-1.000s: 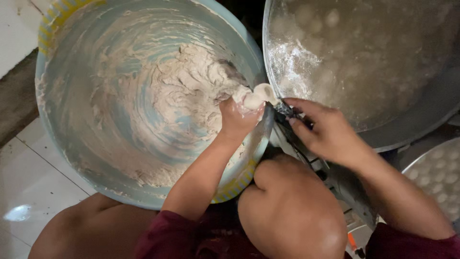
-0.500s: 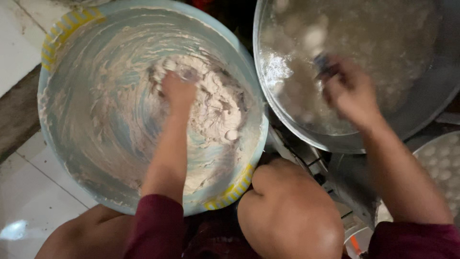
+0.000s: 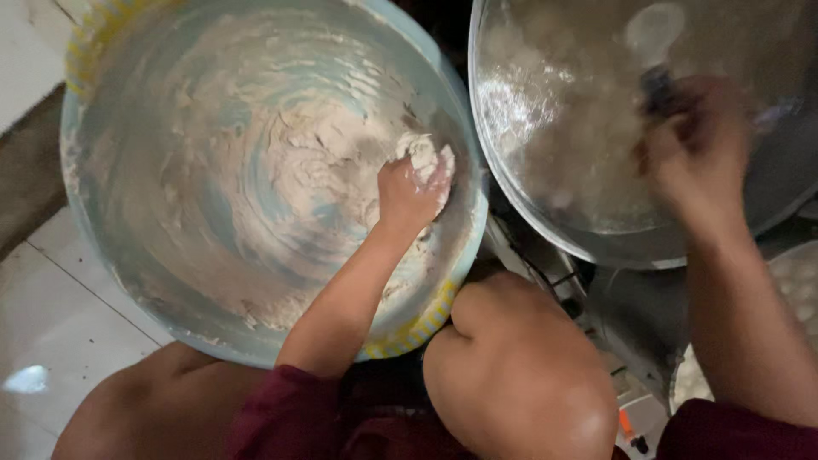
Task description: The person sits on the floor beside a large basin of dough and a pan of hot water. They scoop portions of dough with a spoon, shape the portion against the basin edge by hand, and drop the dough ball into the water, repeating the cycle continuously while trays of formed dough balls sit nearby.
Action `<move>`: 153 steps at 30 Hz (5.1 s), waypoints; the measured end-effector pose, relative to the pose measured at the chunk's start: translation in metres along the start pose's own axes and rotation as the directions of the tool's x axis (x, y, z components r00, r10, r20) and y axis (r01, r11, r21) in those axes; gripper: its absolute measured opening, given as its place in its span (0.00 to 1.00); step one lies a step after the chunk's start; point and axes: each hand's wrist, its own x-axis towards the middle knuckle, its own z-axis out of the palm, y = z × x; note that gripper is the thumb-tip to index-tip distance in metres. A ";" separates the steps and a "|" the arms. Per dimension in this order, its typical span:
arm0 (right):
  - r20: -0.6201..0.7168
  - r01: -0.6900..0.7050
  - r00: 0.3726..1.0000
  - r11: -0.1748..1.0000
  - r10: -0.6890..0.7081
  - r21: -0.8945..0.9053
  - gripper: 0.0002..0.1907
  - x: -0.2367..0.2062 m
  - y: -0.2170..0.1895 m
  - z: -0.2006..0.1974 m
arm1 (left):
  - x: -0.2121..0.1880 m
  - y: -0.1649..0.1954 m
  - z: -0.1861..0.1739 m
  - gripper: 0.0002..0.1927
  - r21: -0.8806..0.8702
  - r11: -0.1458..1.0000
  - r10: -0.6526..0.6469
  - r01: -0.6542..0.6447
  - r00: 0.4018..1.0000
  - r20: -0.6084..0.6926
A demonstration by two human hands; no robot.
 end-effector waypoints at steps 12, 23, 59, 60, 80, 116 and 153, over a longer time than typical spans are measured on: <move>0.481 -0.118 0.864 0.989 0.149 -0.095 0.19 -0.066 -0.081 0.068 | 0.003 0.039 -0.006 0.10 -0.323 0.923 -0.234 0.209 0.972 -0.039; 0.229 -0.255 0.934 0.961 0.274 -0.109 0.25 -0.026 -0.027 0.050 | -0.006 -0.005 0.028 0.26 0.107 0.831 -0.552 0.546 0.833 0.037; -0.125 -0.171 0.985 0.621 0.117 -0.765 0.19 -0.104 0.021 -0.011 | -0.096 -0.031 0.020 0.12 -0.371 0.346 -0.834 0.862 0.463 0.299; -0.132 -0.180 0.983 0.595 0.124 -0.783 0.18 -0.102 0.024 -0.014 | -0.091 -0.022 0.027 0.11 -0.514 0.089 -0.881 0.853 0.309 0.360; 0.366 -0.225 0.912 0.972 0.186 0.067 0.24 -0.136 -0.039 0.051 | -0.020 0.068 -0.029 0.08 -0.253 0.960 0.103 -0.119 0.992 -0.078; 0.516 -0.434 0.803 0.887 0.300 0.160 0.25 -0.138 -0.041 0.066 | -0.029 0.079 -0.006 0.09 -0.309 0.909 -0.250 0.280 0.959 0.134; 0.610 -0.563 0.745 0.745 0.271 0.357 0.24 -0.125 -0.022 0.060 | -0.017 0.077 -0.011 0.19 -0.221 0.893 -0.329 0.393 0.903 0.275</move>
